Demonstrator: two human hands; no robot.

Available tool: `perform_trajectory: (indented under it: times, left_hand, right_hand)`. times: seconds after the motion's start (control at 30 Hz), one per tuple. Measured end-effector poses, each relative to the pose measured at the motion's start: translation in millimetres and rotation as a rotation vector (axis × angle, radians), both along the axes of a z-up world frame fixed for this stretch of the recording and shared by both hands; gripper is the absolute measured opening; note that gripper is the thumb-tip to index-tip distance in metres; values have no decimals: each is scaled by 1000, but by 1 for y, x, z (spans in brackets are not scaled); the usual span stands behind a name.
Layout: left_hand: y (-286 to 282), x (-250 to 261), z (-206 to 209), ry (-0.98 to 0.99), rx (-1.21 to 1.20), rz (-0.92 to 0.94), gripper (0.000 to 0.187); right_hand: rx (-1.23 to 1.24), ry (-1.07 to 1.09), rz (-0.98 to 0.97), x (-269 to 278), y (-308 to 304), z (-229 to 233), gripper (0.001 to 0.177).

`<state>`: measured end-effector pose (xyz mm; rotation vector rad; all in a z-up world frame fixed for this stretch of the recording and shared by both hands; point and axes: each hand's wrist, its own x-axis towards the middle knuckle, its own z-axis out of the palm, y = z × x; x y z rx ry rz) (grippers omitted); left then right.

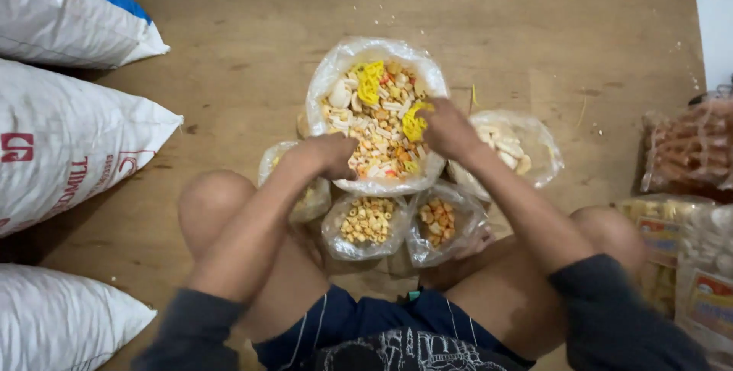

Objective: The person sits on the floor and sorts a mixed pile of snacks by hand into separate plastic bags. They pick out specific shapes and colors, such as white slices and yellow rings, and place them into designated bags.

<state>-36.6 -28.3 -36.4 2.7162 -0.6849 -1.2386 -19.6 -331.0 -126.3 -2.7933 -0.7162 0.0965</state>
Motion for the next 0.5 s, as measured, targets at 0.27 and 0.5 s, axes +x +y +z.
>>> perform_trajectory:
  times: [0.27,0.5]
  left_hand:
    - [-8,-11,65,-30,-75,59,75]
    - [14,0,-8,-80,44,122,70]
  right_hand:
    - [53,35,35,34,34,-58,48]
    - [-30,160,-159,37,63,-33,46]
